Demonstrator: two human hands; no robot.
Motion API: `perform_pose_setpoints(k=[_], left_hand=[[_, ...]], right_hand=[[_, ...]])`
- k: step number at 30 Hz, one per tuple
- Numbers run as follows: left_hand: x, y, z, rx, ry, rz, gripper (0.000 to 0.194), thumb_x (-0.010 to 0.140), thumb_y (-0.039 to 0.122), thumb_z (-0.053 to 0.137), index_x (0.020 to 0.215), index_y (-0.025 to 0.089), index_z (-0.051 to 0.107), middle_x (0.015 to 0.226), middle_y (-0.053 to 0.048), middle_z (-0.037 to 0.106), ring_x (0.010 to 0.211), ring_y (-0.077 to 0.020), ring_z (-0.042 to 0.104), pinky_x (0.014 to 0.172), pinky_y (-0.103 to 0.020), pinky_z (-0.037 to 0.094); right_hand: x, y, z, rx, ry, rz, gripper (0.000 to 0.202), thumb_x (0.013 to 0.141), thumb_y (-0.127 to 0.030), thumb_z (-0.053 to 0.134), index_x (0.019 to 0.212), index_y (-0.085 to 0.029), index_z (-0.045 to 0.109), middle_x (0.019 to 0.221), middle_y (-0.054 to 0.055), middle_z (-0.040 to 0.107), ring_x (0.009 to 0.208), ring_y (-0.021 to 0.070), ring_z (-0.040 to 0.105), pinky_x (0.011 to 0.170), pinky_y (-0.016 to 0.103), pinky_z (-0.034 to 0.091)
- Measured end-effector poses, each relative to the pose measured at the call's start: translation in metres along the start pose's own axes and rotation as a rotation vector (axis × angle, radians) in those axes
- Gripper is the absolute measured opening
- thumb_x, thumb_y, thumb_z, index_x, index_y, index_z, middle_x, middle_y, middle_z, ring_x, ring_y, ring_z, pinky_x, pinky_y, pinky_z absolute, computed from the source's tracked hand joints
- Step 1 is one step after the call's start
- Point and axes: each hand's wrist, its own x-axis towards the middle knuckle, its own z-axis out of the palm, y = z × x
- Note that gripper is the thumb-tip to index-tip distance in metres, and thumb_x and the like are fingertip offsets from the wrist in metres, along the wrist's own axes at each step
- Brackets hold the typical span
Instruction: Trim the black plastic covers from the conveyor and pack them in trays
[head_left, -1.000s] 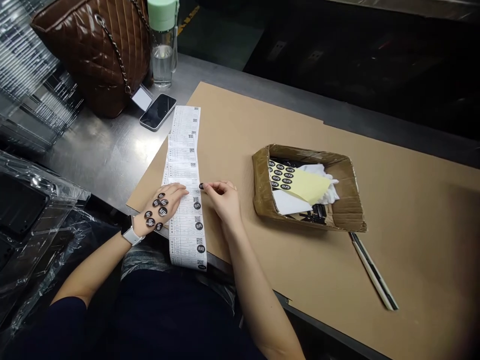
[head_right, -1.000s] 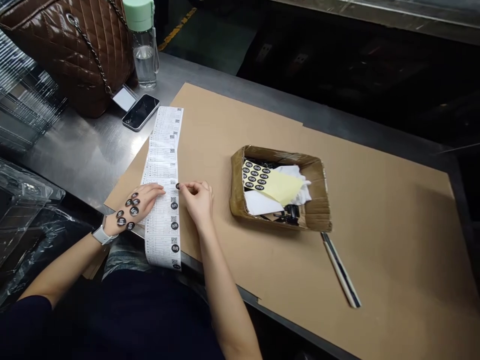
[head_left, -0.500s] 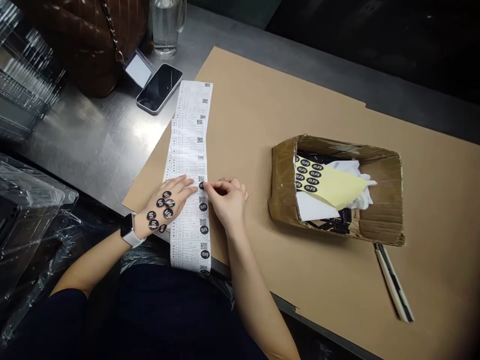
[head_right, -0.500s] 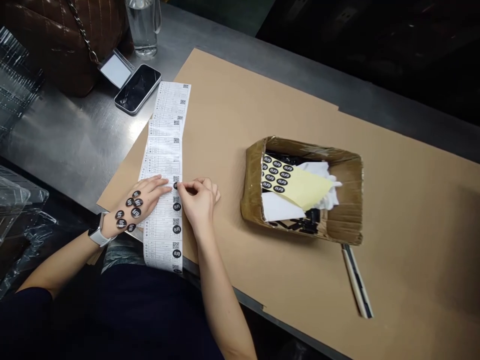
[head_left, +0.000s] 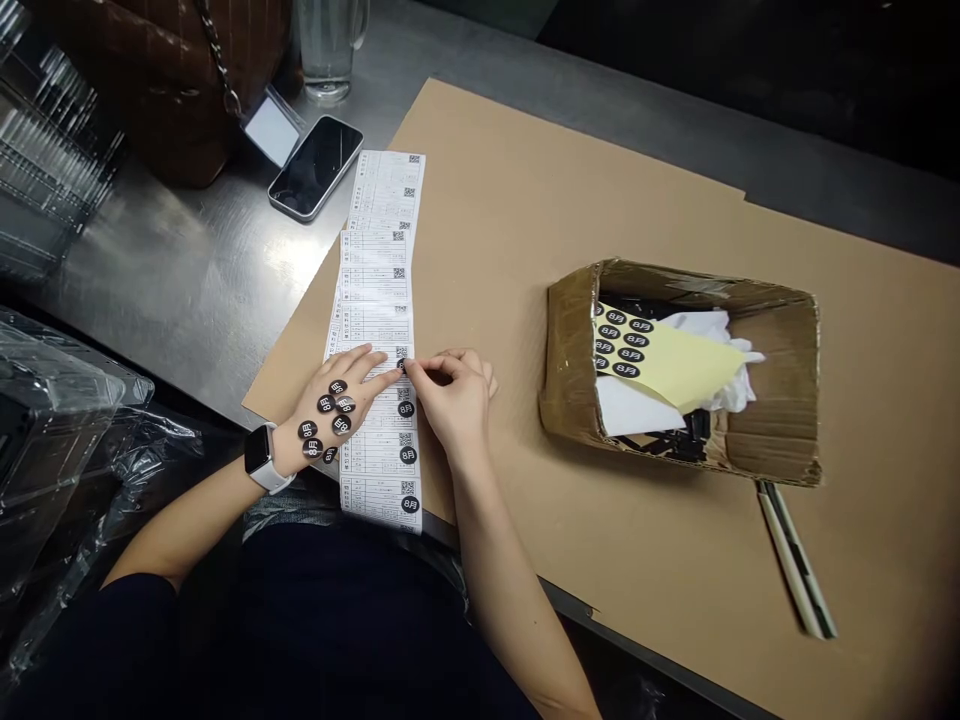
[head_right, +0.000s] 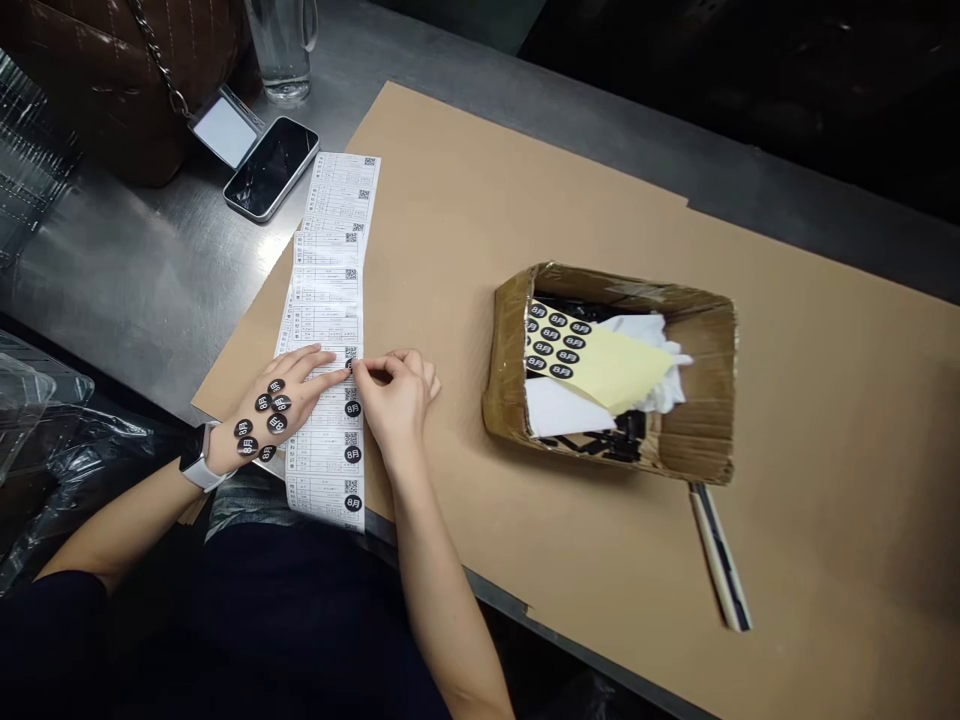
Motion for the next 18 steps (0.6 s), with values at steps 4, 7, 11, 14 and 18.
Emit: perform_pose_setpoints(k=[4, 7, 11, 14, 18], left_hand=[[-0.001, 0.002, 0.001, 0.018, 0.027, -0.004, 0.038, 0.091, 0.013, 0.038, 0.122, 0.027, 0.054, 0.132, -0.007, 0.053, 0.13, -0.0253, 0.039, 0.105, -0.049, 0.035], [-0.001, 0.003, 0.001, 0.04, 0.038, 0.018, 0.038, 0.092, 0.013, 0.036, 0.122, 0.029, 0.053, 0.131, -0.007, 0.054, 0.129, -0.0243, 0.04, 0.103, -0.048, 0.036], [0.0, 0.004, 0.003, 0.093, 0.082, 0.036, 0.04, 0.093, 0.011, 0.033, 0.123, 0.027, 0.054, 0.127, -0.007, 0.056, 0.125, -0.024, 0.043, 0.102, -0.045, 0.038], [0.003, 0.004, 0.003, 0.122, 0.136, 0.049, 0.039, 0.093, 0.012, 0.033, 0.125, 0.022, 0.053, 0.122, -0.008, 0.058, 0.119, -0.0232, 0.047, 0.099, -0.041, 0.041], [0.003, 0.002, -0.003, 0.041, 0.149, 0.065, 0.038, 0.092, 0.013, 0.034, 0.125, 0.02, 0.051, 0.118, -0.007, 0.059, 0.113, -0.0201, 0.05, 0.096, -0.037, 0.043]], right_hand=[[-0.001, 0.0, 0.001, -0.059, -0.015, -0.024, 0.019, 0.075, -0.041, 0.063, 0.067, -0.023, 0.062, 0.081, 0.005, 0.058, 0.086, 0.0267, 0.05, 0.086, 0.049, 0.032], [-0.001, 0.002, 0.003, -0.084, 0.035, -0.047, 0.02, 0.075, -0.042, 0.062, 0.076, -0.023, 0.057, 0.08, 0.004, 0.059, 0.082, 0.0248, 0.051, 0.081, 0.044, 0.035], [0.004, 0.007, 0.004, -0.091, 0.048, -0.044, 0.013, 0.078, -0.035, 0.056, 0.081, -0.023, 0.052, 0.077, 0.003, 0.06, 0.08, 0.0231, 0.052, 0.079, 0.041, 0.036], [0.006, 0.008, -0.003, -0.026, -0.002, -0.017, 0.016, 0.077, -0.034, 0.059, 0.087, -0.022, 0.054, 0.075, 0.001, 0.06, 0.079, 0.0222, 0.054, 0.081, 0.042, 0.038], [-0.01, -0.006, -0.02, 0.152, -0.127, -0.201, 0.02, 0.084, -0.033, 0.055, 0.1, -0.023, 0.061, 0.083, 0.004, 0.06, 0.081, 0.021, 0.056, 0.078, 0.039, 0.043]])
